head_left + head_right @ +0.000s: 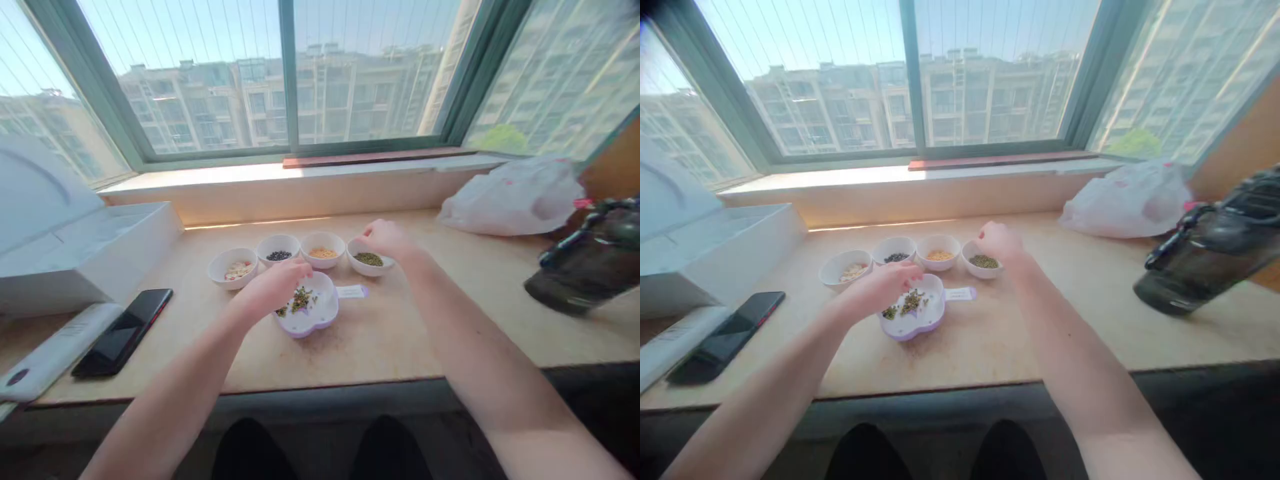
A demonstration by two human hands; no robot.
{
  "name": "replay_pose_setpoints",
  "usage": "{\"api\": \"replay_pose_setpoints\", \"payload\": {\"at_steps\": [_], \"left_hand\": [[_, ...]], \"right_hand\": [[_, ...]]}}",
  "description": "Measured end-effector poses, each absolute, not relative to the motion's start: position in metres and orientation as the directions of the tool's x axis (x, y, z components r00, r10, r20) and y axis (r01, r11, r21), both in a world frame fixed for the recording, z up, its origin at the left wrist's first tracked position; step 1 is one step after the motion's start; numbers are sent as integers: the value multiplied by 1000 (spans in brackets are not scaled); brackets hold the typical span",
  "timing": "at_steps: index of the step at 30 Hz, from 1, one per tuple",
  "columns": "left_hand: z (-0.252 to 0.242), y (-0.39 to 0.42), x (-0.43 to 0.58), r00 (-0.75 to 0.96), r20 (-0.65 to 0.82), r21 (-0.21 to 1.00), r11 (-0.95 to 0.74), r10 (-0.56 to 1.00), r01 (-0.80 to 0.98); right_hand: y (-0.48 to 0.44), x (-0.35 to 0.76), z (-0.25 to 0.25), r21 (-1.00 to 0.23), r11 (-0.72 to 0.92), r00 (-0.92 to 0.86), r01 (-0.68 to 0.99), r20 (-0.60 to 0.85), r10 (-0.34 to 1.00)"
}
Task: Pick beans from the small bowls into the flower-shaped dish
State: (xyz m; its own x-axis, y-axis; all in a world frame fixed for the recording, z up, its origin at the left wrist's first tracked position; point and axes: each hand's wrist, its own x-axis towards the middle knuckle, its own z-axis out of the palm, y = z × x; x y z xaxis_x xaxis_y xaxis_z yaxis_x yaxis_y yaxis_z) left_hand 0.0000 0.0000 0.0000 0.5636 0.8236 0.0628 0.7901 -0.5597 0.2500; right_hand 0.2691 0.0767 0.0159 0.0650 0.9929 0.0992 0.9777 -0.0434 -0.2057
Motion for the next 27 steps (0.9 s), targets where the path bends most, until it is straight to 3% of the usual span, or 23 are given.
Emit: {"api": "replay_pose_setpoints", "payload": {"at_steps": [6,17,20,23,27], "left_hand": [[1,2,2,579,112,249,-587,808,770],[-7,10,12,519,649,298,-813,556,499],[-11,8,16,453,721,325,-834,524,447],[-15,9,19,385,765,371,-841,517,393],[-19,14,19,364,776,386,-845,515,372]], "right_hand": [[79,269,13,-222,-37,66,974,127,990],[78,262,10,-305,37,38,952,236,971],[76,255,11,-435,220,-80,873,317,945],[68,244,11,-635,423,-283,646,315,906],[53,228,7,-824,430,-558,369,173,811]]}}
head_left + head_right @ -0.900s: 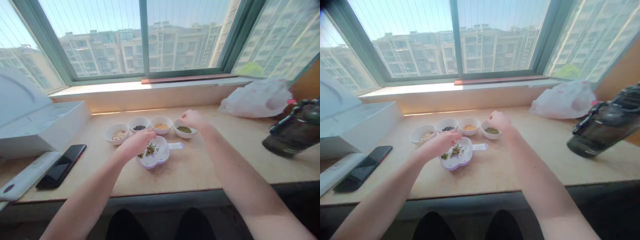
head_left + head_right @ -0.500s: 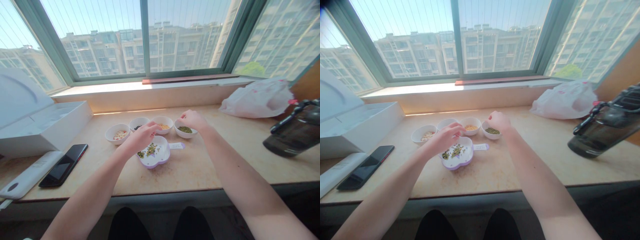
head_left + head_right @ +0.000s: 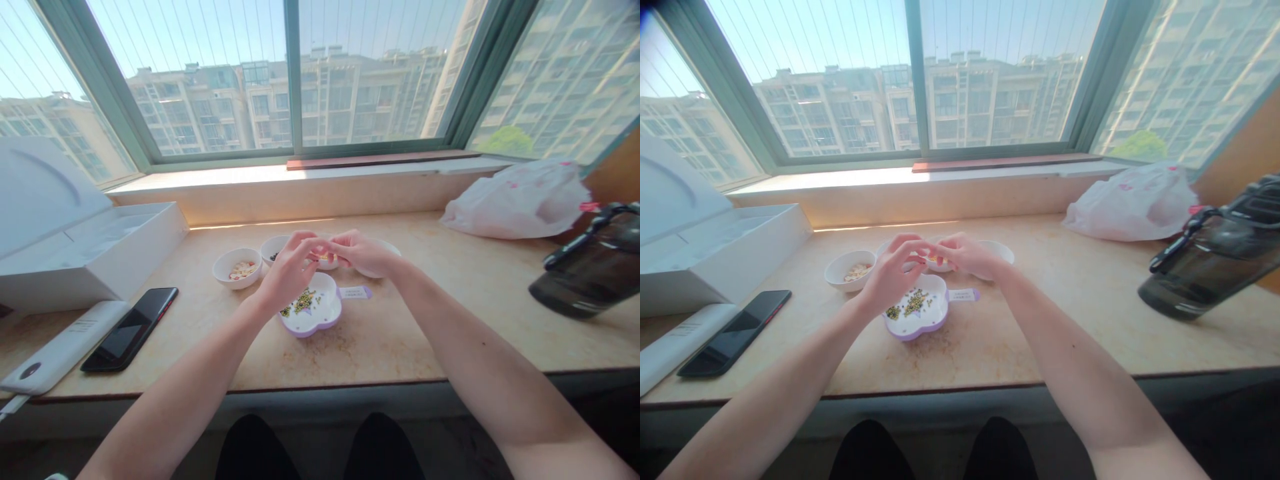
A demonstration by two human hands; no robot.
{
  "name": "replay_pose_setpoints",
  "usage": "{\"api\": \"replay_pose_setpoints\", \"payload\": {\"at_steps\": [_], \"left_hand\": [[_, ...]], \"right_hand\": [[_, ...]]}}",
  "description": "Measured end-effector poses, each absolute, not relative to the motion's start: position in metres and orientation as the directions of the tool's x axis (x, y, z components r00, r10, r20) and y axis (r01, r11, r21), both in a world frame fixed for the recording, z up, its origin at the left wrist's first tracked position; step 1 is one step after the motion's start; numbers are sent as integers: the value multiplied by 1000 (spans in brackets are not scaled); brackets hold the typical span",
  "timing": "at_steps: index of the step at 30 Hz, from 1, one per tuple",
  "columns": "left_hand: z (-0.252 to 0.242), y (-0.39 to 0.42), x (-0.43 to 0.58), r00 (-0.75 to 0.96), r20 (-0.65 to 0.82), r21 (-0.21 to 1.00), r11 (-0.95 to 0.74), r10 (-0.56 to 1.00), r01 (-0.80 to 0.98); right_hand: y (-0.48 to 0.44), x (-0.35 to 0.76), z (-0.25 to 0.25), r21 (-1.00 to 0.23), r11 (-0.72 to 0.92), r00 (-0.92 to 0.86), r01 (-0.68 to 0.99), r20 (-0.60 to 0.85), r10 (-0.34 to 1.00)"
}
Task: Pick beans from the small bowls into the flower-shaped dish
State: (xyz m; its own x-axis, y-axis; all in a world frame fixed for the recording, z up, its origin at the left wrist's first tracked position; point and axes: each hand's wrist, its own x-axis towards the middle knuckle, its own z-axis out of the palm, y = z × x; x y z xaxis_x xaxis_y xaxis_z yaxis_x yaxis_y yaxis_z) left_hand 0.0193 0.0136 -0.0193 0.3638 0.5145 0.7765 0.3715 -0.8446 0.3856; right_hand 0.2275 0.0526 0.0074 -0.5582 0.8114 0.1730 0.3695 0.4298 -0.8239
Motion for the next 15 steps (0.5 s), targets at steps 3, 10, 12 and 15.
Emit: {"api": "replay_pose_setpoints", "payload": {"at_steps": [3,10,12,15], "left_hand": [[-20,17,17,374,775,355,-841,510,409],[-18,16,16,399,767,273,-818,503,507],[-19,17,17,400,758,275,-809,515,520],[-22,20,16,380,746,299,-785,547,543]], "right_hand": [[46,217,3,-866,398,-629,303,132,766],[44,205,-5,-898,366,-600,245,156,784],[44,205,-6,-898,357,-593,257,145,792],[46,204,-8,-895,366,-577,255,164,801]]}}
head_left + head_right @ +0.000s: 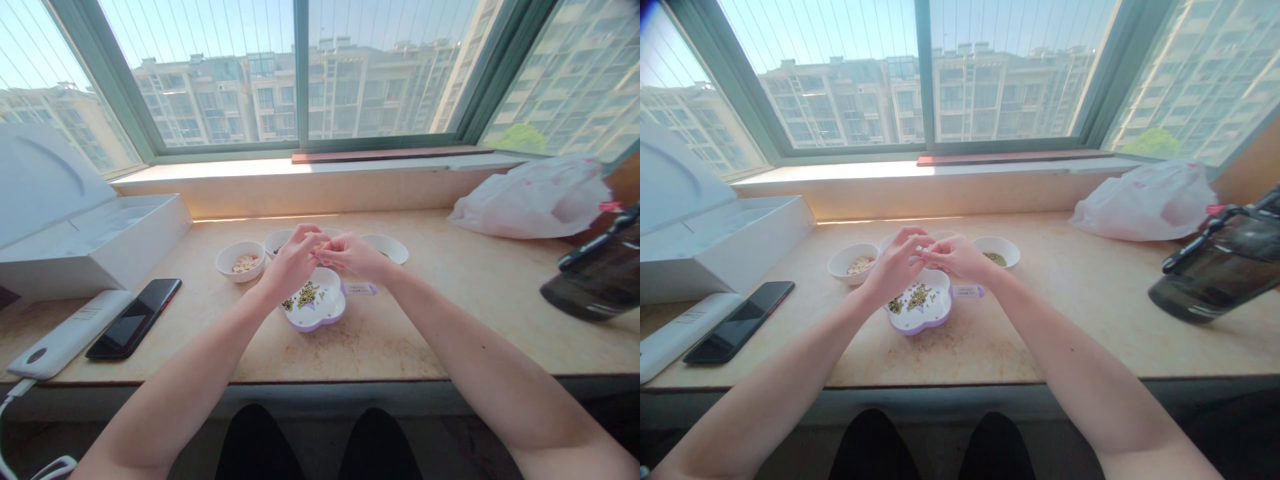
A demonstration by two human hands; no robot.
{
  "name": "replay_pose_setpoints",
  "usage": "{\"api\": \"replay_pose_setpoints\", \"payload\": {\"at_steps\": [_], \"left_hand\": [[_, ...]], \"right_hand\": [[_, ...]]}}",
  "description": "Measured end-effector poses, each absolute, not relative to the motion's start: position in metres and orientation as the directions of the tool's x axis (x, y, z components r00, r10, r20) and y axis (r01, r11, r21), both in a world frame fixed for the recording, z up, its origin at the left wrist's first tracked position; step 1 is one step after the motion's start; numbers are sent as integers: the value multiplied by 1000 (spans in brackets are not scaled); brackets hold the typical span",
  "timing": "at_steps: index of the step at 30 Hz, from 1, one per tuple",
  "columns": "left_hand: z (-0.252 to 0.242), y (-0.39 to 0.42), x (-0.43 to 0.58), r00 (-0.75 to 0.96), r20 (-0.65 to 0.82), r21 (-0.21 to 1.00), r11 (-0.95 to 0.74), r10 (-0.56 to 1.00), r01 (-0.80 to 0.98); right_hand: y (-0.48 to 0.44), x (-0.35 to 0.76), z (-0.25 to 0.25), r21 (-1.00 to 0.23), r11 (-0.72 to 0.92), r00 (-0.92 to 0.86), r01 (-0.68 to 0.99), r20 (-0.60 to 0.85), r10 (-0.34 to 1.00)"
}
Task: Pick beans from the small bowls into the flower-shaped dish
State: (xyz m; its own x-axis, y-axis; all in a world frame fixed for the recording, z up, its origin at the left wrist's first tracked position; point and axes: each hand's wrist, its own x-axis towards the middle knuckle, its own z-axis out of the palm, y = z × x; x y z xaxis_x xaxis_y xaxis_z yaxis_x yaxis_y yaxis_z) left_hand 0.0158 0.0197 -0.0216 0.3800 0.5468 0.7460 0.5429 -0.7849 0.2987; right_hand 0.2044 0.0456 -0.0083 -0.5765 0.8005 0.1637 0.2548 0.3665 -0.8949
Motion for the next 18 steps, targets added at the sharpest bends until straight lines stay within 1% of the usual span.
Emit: {"api": "replay_pose_setpoints", "payload": {"at_steps": [4,6,8,11,14,16,18], "left_hand": [[-22,23,13,344,704,370,-735,621,569],[-19,23,10,339,647,412,-688,683,598],[-14,22,6,367,556,428,-636,745,642],[-6,17,2,447,394,393,-587,803,708],[-1,12,0,529,265,349,-592,806,727],[0,8,0,582,204,318,-616,787,721],[0,5,0,628,137,285,-638,766,716]], "right_hand": [[45,204,-9,-887,381,-530,259,199,824],[44,204,-7,-885,378,-504,273,203,839],[44,206,-6,-883,372,-495,285,196,847],[46,209,-4,-876,382,-511,294,193,838],[46,211,-2,-848,436,-530,301,232,816],[45,211,0,-792,503,-502,346,297,812],[43,212,2,-706,567,-455,424,375,808]]}}
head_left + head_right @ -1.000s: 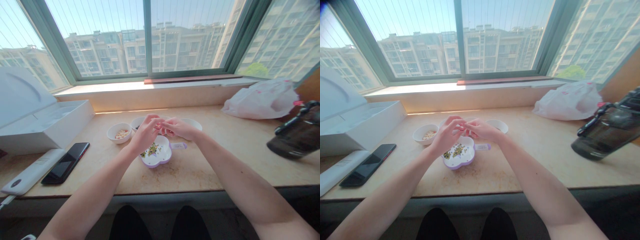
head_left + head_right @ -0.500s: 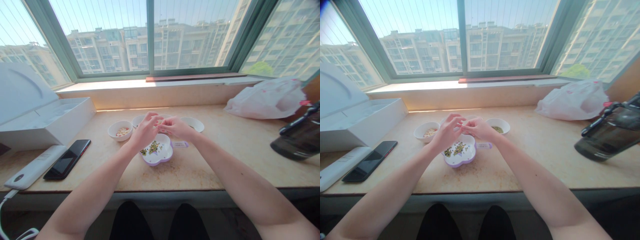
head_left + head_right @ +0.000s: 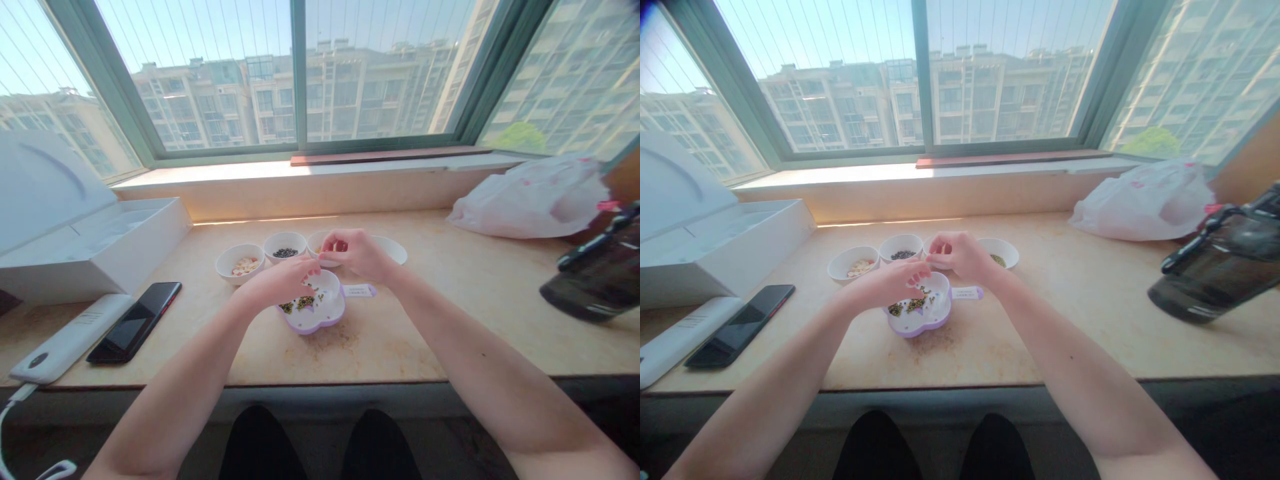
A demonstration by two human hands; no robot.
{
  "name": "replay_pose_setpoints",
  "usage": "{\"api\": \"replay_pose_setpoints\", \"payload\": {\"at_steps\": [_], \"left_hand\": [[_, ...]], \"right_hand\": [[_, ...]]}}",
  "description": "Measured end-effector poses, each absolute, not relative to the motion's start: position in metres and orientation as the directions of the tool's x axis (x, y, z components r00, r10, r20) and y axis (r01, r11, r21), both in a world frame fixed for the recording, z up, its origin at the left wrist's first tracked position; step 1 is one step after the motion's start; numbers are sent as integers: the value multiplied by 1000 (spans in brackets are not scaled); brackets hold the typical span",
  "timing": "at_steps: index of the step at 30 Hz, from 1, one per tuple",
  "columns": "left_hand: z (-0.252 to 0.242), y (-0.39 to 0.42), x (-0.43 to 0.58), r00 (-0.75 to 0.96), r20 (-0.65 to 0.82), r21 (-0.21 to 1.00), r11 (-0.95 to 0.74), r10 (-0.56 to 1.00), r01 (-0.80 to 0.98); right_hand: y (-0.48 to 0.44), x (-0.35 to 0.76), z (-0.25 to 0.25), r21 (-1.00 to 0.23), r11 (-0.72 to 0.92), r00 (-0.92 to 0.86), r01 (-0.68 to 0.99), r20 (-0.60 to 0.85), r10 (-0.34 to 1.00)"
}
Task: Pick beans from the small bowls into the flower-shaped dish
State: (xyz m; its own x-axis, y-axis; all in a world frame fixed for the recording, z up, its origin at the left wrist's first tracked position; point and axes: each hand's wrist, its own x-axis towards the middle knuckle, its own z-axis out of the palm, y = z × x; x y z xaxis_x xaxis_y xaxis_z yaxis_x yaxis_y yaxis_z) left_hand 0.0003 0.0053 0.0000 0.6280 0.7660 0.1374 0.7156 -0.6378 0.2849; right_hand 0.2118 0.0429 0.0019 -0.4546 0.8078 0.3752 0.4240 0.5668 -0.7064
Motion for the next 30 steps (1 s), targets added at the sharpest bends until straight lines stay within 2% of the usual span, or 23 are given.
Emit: {"api": "replay_pose_setpoints", "payload": {"at_steps": [2,6,10,12,14,17,19,25,30], "left_hand": [[-2,4,0,658,74,271,-650,750,710],[-9,6,-2,667,44,317,-643,744,697],[-15,9,-1,675,-47,287,-637,736,715],[-18,10,1,682,-5,290,-652,731,701],[-23,11,1,692,99,327,-680,715,656],[-29,12,2,687,240,393,-716,686,577],[-30,12,4,681,258,395,-718,685,573],[-25,10,10,698,95,290,-691,709,662],[-23,11,11,677,48,267,-663,734,700]], "right_hand": [[42,213,3,-617,608,-424,500,437,793],[41,216,5,-470,645,-415,602,506,756],[43,224,14,-434,615,-358,658,539,763],[46,230,20,-442,563,-273,698,562,781],[50,238,25,-449,476,-173,756,565,807],[57,250,27,-428,333,-57,840,540,840],[62,255,25,-405,256,-9,878,521,854],[70,263,18,-340,85,62,937,398,915],[74,270,16,-285,20,47,958,226,973]]}}
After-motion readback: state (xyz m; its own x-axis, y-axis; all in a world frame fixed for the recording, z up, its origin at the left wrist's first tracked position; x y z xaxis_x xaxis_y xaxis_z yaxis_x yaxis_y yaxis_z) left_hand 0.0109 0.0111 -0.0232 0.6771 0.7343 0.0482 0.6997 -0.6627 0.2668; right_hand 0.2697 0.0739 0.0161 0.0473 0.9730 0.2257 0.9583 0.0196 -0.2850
